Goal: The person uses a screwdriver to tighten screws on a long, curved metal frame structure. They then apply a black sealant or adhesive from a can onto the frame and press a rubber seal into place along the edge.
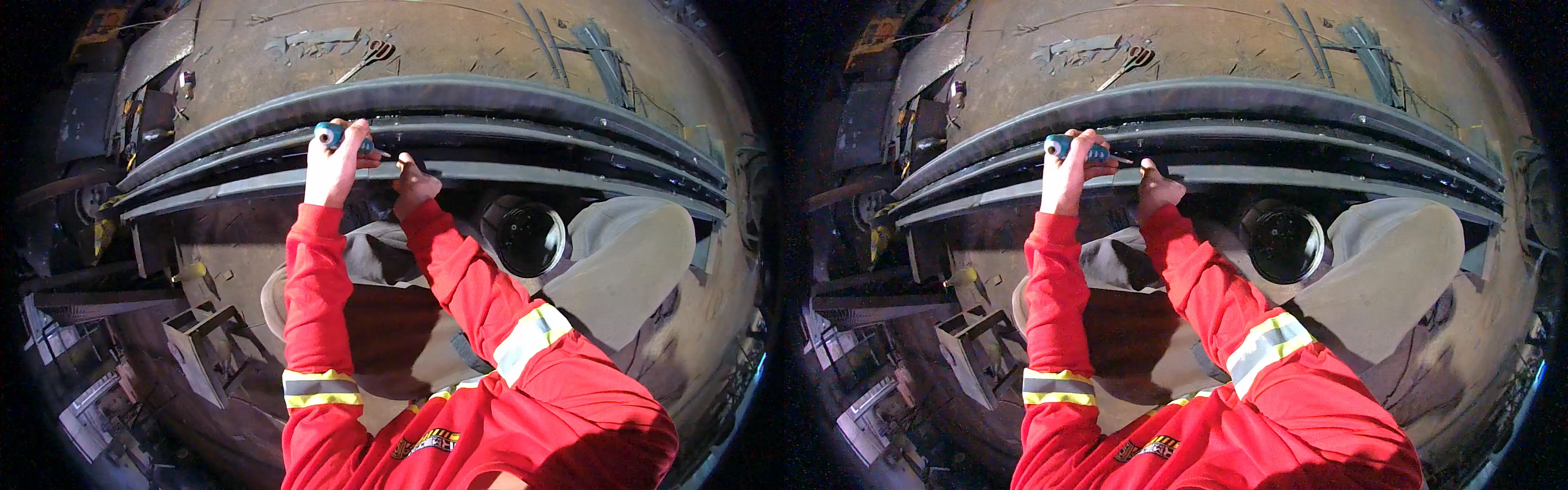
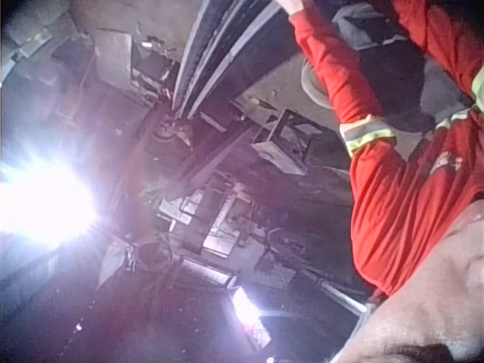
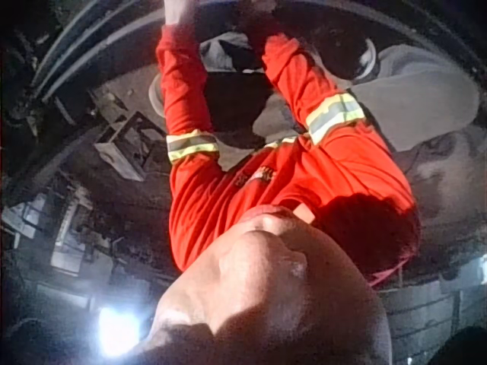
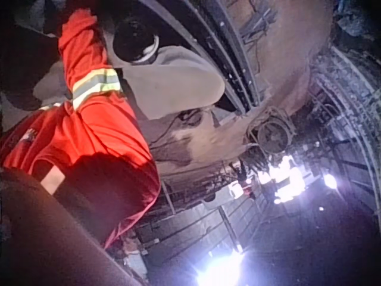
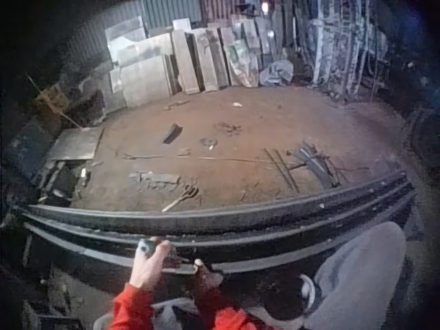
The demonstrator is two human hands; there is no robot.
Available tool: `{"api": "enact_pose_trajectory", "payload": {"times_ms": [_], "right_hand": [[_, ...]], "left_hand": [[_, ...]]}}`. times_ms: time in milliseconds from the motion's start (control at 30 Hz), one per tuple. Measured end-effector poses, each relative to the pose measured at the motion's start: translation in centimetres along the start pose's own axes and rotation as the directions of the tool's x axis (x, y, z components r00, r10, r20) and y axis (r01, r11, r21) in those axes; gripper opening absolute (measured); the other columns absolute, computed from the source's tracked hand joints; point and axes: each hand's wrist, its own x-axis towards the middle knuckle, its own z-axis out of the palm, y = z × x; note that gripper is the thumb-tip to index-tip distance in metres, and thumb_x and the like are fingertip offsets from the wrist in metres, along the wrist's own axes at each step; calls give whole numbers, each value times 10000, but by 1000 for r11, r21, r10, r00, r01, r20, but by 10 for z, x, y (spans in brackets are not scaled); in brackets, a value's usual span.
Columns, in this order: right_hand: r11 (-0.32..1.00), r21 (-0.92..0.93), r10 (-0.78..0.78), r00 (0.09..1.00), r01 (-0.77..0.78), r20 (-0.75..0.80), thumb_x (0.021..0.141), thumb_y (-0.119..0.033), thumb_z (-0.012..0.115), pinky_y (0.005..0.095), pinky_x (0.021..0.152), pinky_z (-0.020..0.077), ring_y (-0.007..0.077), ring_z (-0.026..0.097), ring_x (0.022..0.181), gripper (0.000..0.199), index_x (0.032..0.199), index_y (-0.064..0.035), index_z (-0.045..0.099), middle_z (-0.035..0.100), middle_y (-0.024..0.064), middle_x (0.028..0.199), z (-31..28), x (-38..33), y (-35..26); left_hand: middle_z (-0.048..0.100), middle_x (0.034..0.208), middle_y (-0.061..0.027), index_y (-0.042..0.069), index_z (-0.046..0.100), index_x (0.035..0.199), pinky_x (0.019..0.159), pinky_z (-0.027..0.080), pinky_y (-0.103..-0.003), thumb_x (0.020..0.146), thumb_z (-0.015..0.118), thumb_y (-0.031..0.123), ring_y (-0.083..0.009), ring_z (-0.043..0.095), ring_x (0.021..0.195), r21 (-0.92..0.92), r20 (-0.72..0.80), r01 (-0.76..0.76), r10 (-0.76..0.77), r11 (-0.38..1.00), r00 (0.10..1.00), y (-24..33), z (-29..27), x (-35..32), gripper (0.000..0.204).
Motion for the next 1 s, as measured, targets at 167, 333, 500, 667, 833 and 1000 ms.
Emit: {"api": "enact_pose_trajectory", "payload": {"times_ms": [167,333,500,667,833,1000], "right_hand": [[969,221,78,984,-113,159,807,-184,626,290,592,444,161,548,651,154,888,-58,591,545,50,720,-12,-6,2],[841,509,39,959,-184,282,776,-163,655,328,612,479,176,553,649,176,858,-19,595,580,67,779,-24,-2,12],[757,587,103,940,-286,324,779,-179,647,353,633,475,180,535,631,173,836,-31,580,560,66,731,-24,0,14],[714,602,109,906,-357,408,827,-196,581,363,695,458,181,522,679,159,846,-39,566,540,61,738,-25,1,16],[697,592,136,885,-405,446,805,-194,592,352,761,448,161,530,729,119,794,-99,521,525,27,742,-26,-3,16],[668,611,78,857,-424,510,815,-184,572,342,787,453,177,540,776,109,839,-85,536,549,36,785,-29,-3,13]], "left_hand": [[589,763,-89,-10,558,860,486,541,-290,849,596,199,-185,611,567,57,-20,48,-47,997,999,-12,2,8,213],[587,751,-94,-17,562,850,486,548,-300,823,596,165,-195,608,555,91,-40,64,-61,994,997,-13,9,11,187],[571,731,-108,-24,565,837,485,556,-316,803,579,147,-215,612,544,84,-36,97,-94,992,995,-18,12,16,175],[576,729,-129,-29,552,815,494,560,-342,806,565,159,-256,626,555,143,-15,94,-92,985,996,-14,14,19,189],[578,703,-146,-48,553,809,467,543,-329,814,544,198,-258,621,529,259,-33,85,-80,962,996,-14,20,20,246],[578,617,-149,-63,567,818,396,481,-294,820,519,248,-217,587,444,454,-144,122,-62,882,988,-11,36,24,316]]}}
